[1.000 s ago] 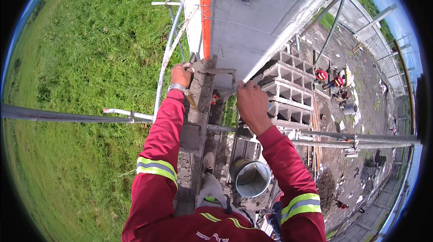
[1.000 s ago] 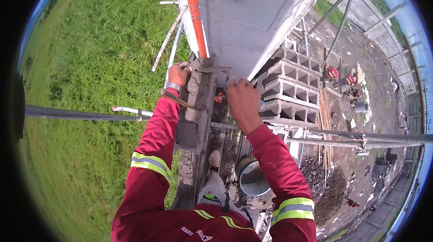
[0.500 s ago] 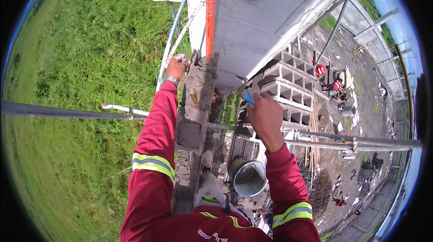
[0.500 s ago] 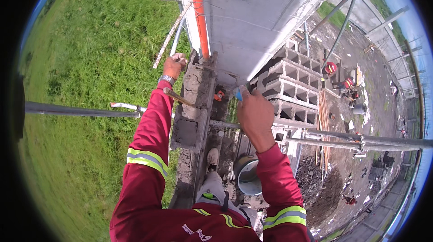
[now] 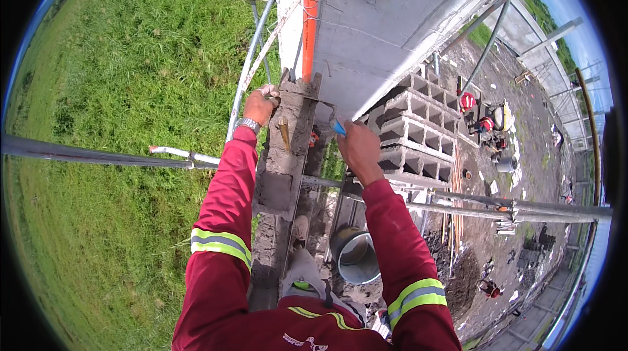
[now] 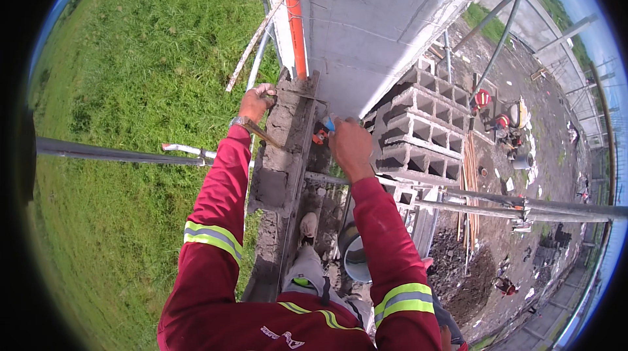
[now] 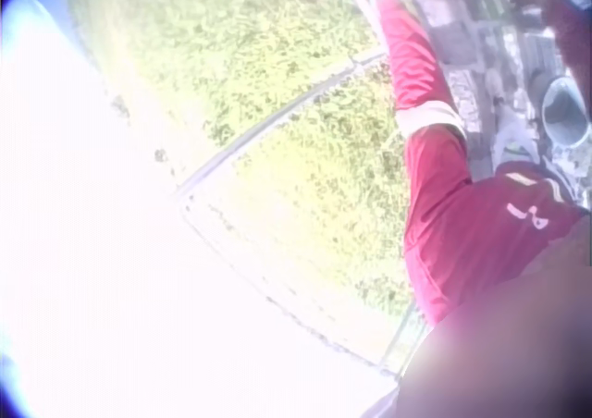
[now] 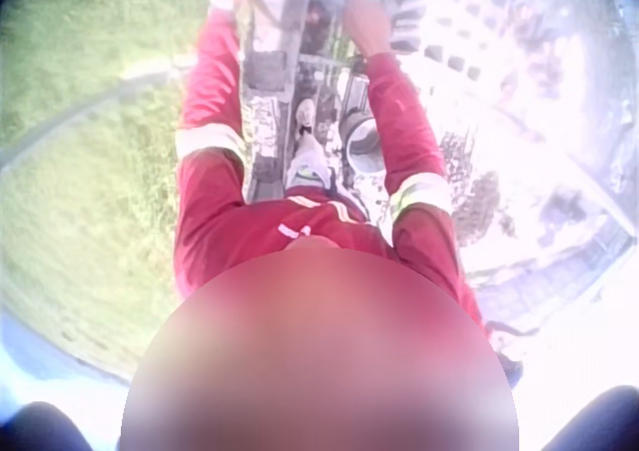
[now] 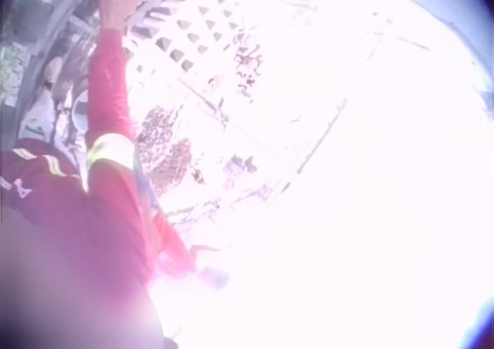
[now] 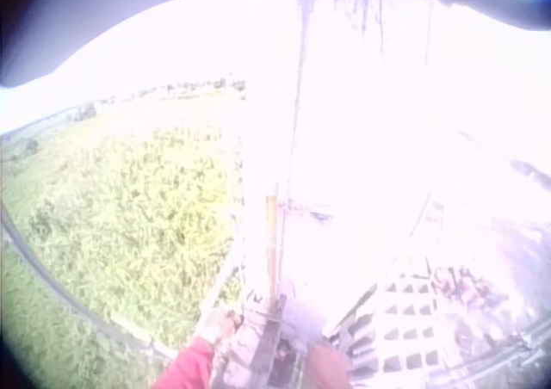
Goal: The person scoops mortar from a pile with a trowel and applies it to the top of a cinder block wall. They then pick up a cinder block, place it on the mortar bed, and tap it into position. The person repeats this process, adding mortar and placing additional blocks to extend the wall.
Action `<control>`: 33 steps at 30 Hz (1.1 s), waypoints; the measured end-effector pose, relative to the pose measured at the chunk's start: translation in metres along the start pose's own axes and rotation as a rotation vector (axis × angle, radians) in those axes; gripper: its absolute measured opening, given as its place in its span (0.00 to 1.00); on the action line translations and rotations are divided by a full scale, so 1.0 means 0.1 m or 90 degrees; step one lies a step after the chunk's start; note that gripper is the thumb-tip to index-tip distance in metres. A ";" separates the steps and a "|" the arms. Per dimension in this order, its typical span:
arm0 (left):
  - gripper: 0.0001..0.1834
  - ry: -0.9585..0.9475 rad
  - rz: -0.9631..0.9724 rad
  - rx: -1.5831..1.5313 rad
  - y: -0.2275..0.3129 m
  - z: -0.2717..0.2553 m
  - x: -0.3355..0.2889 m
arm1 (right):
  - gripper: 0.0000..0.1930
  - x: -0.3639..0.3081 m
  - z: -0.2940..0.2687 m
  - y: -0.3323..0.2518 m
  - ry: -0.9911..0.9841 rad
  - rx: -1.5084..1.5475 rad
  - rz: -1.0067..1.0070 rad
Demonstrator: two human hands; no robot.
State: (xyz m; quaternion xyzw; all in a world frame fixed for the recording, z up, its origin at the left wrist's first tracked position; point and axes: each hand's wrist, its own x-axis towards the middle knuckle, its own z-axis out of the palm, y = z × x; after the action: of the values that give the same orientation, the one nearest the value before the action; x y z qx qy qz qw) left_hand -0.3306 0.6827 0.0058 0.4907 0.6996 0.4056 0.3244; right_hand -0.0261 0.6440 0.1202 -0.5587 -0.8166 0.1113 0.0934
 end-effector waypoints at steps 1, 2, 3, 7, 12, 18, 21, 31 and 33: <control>0.21 0.030 0.010 0.014 0.01 0.03 0.02 | 0.14 0.04 -0.04 -0.08 0.004 -0.010 -0.004; 0.21 0.053 0.022 0.022 0.03 0.06 0.04 | 0.14 0.05 -0.08 -0.14 0.015 -0.013 -0.018; 0.21 0.028 -0.032 -0.084 0.03 0.08 0.08 | 0.16 0.04 -0.11 -0.20 0.006 0.015 -0.003; 0.20 0.136 0.003 -0.030 0.04 0.14 0.24 | 0.19 -0.23 -0.21 -0.26 0.033 0.036 0.081; 0.24 0.065 0.085 0.125 0.20 0.12 0.33 | 0.18 -0.47 -0.24 -0.10 0.050 0.014 0.206; 0.28 0.012 0.048 0.125 0.49 0.21 0.36 | 0.12 -0.48 -0.11 -0.28 -0.015 -0.036 0.218; 0.23 0.042 0.053 0.109 0.50 0.27 0.44 | 0.14 -0.56 -0.04 -0.44 -0.029 -0.007 0.196; 0.26 -0.011 0.005 0.055 0.08 -0.18 0.12 | 0.22 -0.91 -0.35 0.06 0.010 0.060 0.059; 0.26 -0.067 0.012 0.089 0.03 -0.25 -0.10 | 0.19 -0.95 -0.30 0.12 -0.017 0.036 0.002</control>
State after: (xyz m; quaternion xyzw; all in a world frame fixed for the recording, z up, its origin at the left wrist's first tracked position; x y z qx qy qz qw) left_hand -0.3474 0.6675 0.0199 0.5394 0.7036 0.3324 0.3216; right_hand 0.0267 0.5618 0.1425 -0.5554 -0.8135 0.1422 0.0979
